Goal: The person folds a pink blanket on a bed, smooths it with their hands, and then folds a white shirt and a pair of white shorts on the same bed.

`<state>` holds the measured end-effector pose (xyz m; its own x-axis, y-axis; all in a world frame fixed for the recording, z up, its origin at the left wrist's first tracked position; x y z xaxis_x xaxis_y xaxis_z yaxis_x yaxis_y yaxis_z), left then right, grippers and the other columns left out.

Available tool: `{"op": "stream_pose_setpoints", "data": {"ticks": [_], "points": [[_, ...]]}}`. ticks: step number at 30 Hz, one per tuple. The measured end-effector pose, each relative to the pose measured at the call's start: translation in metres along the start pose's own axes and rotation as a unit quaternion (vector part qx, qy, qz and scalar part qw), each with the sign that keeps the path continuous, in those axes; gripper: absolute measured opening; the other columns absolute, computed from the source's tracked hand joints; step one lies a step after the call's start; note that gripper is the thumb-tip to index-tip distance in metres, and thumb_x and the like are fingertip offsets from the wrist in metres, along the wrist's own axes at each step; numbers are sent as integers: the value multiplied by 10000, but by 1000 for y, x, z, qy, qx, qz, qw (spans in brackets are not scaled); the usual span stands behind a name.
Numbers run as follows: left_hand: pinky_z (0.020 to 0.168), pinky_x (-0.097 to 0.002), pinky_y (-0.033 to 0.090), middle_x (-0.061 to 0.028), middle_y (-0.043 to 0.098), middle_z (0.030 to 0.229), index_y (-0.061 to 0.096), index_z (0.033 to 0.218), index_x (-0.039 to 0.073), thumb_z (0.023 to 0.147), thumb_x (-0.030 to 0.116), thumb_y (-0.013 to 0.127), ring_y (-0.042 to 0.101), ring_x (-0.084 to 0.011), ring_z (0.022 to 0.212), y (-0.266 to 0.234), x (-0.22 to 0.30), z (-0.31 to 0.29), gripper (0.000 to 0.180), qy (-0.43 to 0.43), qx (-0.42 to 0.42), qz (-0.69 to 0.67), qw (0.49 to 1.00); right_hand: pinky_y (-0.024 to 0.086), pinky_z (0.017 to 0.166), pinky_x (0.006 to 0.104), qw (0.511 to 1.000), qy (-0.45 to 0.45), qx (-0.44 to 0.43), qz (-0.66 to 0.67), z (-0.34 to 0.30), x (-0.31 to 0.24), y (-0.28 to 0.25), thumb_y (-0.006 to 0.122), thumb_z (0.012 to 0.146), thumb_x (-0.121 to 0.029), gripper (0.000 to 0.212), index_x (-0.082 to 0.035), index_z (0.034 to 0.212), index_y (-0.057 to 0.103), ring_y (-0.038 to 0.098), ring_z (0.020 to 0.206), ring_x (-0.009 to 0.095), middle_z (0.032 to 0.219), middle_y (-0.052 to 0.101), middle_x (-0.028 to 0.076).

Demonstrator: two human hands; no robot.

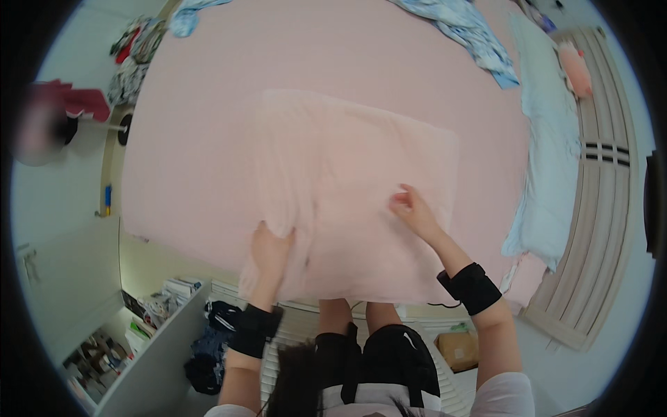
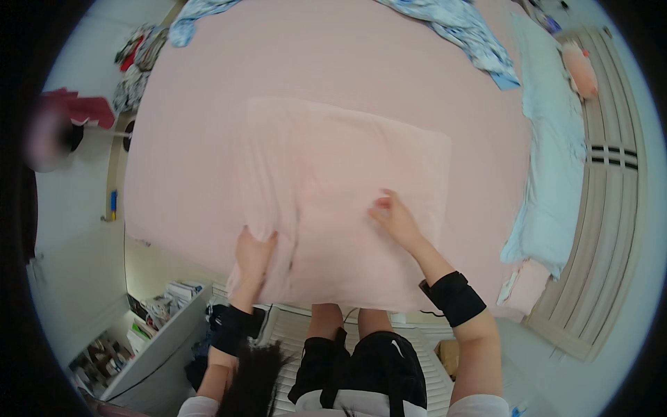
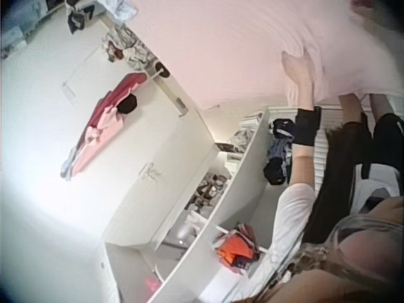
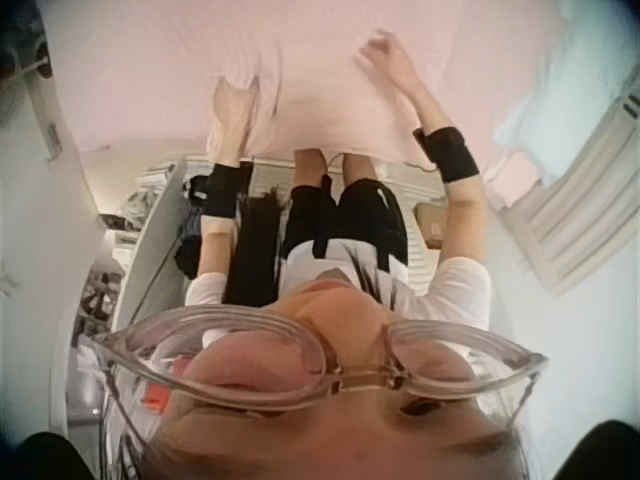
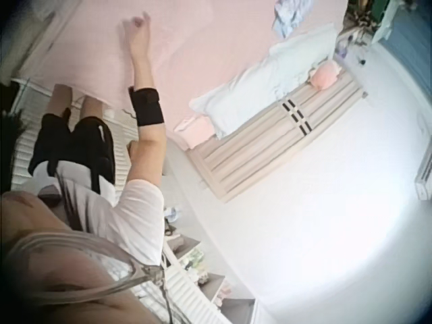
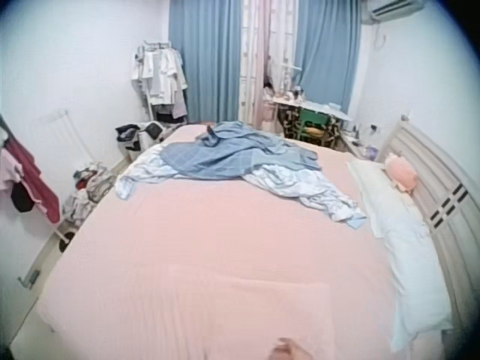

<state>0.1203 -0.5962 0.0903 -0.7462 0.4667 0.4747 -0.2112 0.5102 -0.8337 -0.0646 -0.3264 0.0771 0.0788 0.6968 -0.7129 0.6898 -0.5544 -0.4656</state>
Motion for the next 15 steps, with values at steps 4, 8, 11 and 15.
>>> {"op": "stream_pose_setpoints", "data": {"ticks": [4, 8, 11, 15], "points": [[818, -390, 385, -192, 504, 940, 437, 1059, -71, 614, 261, 701, 481, -338, 927, 2, 22, -45, 615, 4, -5, 53, 999, 377, 936, 380, 986, -129, -100, 26, 22, -122, 108, 725, 679, -366, 960, 114, 1302, 175, 440, 1131, 342, 1202, 419, 288], [848, -392, 359, -183, 475, 988, 422, 1065, -58, 619, 252, 688, 451, -323, 971, 30, 37, -62, 604, 33, 29, 62, 997, 404, 902, 362, 976, -31, 100, -193, 42, -170, 162, 792, 578, -328, 1087, 99, 1320, 123, 440, 1131, 343, 1222, 384, 296], [863, -395, 343, -178, 456, 1010, 411, 1073, -53, 630, 248, 670, 431, -317, 993, 37, 45, -62, 595, 55, 43, 47, 996, 415, 880, 366, 964, -8, 101, -247, 61, -159, 181, 794, 554, -311, 1078, 92, 1311, 142, 425, 1140, 352, 1215, 389, 276], [859, -405, 334, -186, 446, 1010, 399, 1100, -58, 669, 251, 640, 426, -333, 974, 26, 41, -52, 583, 44, 30, -15, 998, 449, 820, 371, 962, 33, 22, -272, 90, -139, 179, 769, 569, -285, 938, 85, 1263, 257, 509, 1045, 330, 1107, 495, 234]]}}
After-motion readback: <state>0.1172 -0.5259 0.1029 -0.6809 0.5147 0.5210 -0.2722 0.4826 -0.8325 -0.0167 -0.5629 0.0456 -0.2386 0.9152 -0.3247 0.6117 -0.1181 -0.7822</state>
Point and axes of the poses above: each hand's wrist, its own z-axis towards the middle knuckle, its own y-axis out of the palm, x = y × z, the point moved 4 cm from there along z, towards the middle knuckle
